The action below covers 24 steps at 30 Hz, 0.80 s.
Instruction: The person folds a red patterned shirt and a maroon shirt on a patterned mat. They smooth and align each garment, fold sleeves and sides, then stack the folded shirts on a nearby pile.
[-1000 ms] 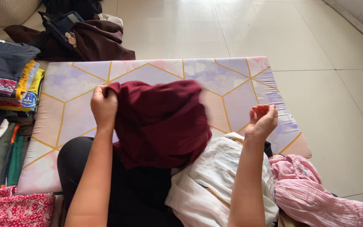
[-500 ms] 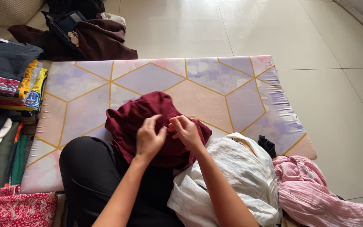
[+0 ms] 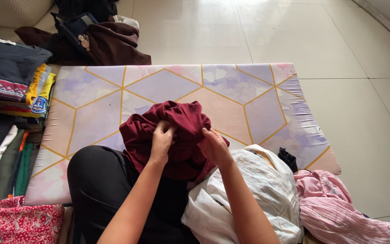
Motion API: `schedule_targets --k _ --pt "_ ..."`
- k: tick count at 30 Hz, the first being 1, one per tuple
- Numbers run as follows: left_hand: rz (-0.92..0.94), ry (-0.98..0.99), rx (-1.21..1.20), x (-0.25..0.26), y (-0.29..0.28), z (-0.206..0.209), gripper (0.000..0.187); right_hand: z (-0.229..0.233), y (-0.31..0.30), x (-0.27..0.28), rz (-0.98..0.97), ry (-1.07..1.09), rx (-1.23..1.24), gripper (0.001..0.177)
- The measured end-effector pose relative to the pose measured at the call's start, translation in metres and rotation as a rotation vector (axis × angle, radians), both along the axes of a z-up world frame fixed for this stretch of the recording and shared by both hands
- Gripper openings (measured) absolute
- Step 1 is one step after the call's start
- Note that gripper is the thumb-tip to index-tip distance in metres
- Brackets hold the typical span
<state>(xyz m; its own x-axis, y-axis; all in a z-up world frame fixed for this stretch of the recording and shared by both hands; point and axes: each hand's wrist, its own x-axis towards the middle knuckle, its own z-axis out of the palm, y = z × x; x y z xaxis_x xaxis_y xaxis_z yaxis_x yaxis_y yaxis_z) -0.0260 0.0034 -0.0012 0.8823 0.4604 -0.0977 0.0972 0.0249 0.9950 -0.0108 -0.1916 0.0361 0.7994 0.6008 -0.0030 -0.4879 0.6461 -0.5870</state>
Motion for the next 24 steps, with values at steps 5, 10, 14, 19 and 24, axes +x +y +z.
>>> schedule_targets --k 5,10,14,19,24 --pt "0.010 0.155 -0.159 0.002 0.008 0.023 0.053 -0.006 -0.027 0.007 0.041 0.116 0.292 0.040" --pt "-0.197 0.239 -0.249 0.002 -0.010 0.042 0.041 -0.020 -0.042 0.008 -0.081 -0.126 -0.040 0.035" --pt "-0.165 -0.397 -0.826 0.007 -0.014 0.058 0.008 -0.010 -0.068 0.022 -0.388 -0.140 0.077 0.047" --pt "-0.245 -0.258 -0.865 0.013 -0.014 0.076 0.020 0.013 -0.075 0.038 -1.065 -0.197 -0.680 0.025" --pt "-0.195 0.137 -0.538 0.011 -0.043 0.066 0.029 0.046 -0.049 0.007 -1.267 -1.011 -0.975 0.018"
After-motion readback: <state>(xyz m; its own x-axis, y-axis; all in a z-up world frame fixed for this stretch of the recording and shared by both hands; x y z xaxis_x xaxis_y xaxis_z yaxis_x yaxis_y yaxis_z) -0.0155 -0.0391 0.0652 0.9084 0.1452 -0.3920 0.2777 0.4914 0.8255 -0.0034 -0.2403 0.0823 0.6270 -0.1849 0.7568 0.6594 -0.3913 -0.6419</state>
